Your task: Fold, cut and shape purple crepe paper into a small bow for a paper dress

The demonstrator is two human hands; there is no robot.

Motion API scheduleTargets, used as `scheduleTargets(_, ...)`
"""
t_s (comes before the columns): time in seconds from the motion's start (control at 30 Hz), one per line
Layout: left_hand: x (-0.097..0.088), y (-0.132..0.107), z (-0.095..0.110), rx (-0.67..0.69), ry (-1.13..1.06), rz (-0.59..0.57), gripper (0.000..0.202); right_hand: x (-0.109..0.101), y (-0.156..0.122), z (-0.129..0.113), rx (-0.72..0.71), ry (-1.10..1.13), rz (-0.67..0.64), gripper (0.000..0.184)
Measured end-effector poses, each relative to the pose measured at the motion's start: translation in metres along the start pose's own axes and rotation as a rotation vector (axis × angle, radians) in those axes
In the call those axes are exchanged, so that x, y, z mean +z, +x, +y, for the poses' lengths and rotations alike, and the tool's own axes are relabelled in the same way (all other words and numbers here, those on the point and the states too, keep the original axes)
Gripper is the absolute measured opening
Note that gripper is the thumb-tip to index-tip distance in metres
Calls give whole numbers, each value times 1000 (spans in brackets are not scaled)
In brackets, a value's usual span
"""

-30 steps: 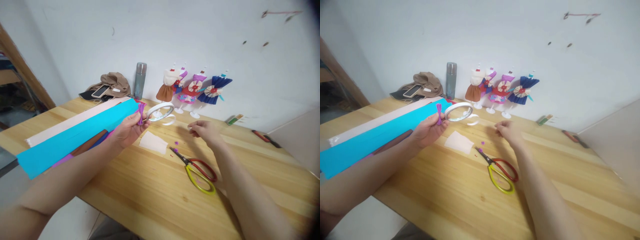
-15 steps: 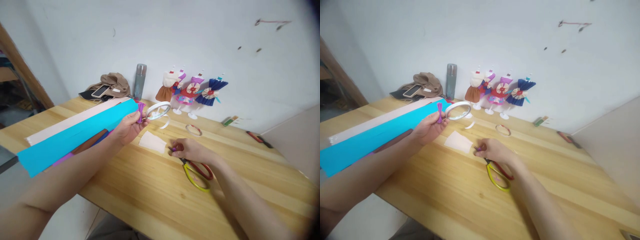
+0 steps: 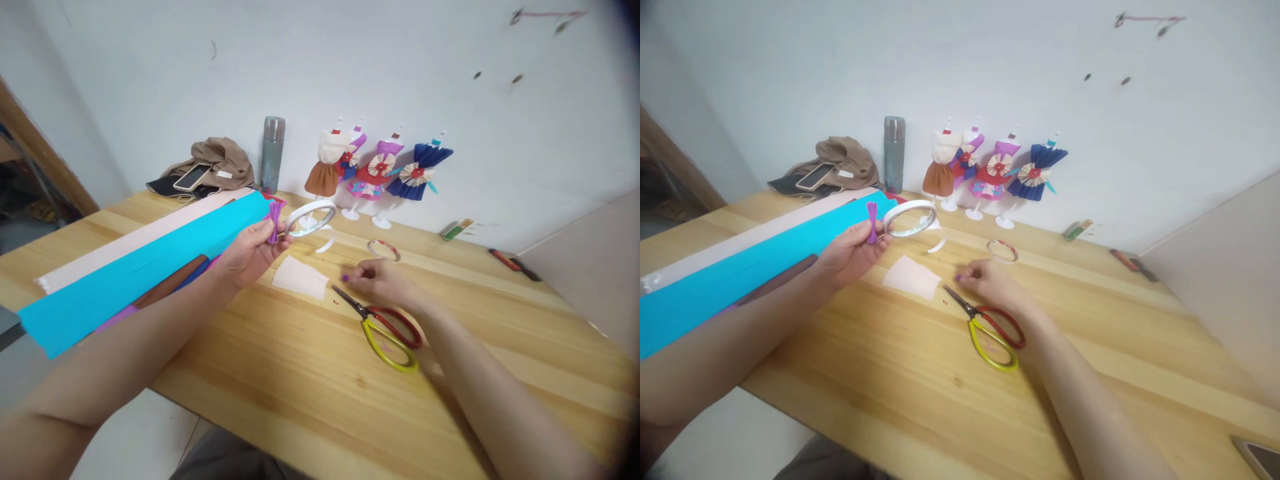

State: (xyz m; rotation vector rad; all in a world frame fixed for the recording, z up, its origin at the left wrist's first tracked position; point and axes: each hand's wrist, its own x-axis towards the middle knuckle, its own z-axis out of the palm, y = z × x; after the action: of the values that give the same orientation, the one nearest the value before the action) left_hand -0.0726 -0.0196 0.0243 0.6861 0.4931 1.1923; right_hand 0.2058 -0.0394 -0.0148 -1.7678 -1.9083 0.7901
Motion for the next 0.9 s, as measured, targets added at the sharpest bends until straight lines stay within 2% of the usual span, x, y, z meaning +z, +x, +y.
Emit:
scheduleTargets(0.1,0,-1,0,-8,-5,2,30,-2,2,-1,44,-45,114,19)
scheduleTargets(0.2,0,-1,0,-12,-12,-9,29,-9,3,-5,75,-82,138,15)
scheduleTargets(0.33,1,-1,1,-6,-18,-1,32,-30,-5,-13,105,-94,160,9)
scheduleTargets(0.4,2,-1,2,-5,-21,5,34,-40,-15,-17,95,-139,87,11)
scheduleTargets(0.47,3,-2,4,-6,-29,8,35,-44,-29,-18,85,-247,-55,13)
scheduleTargets(0.57,3,-2,6,-7,-48,4,35,-33,-55,-10,128,-319,-227,20)
scheduleTargets(0.6,3,-3,6,-5,-55,-4,35,-27,-63,-6,72,-308,-240,32)
scheduleTargets(0.63,3,-3,7,0,-63,-12,34,-20,-71,-1,10,-317,-196,44)
scheduleTargets(0.7,3,-4,7,4,-75,-30,34,-10,-81,9,-41,-318,-144,46)
scheduleTargets(0.8,2,-4,7,1,-81,-45,32,-6,-90,16,20,-196,-65,37)
scheduleTargets(0.9,2,-4,6,0,-76,-39,28,-13,-97,13,76,208,-87,39)
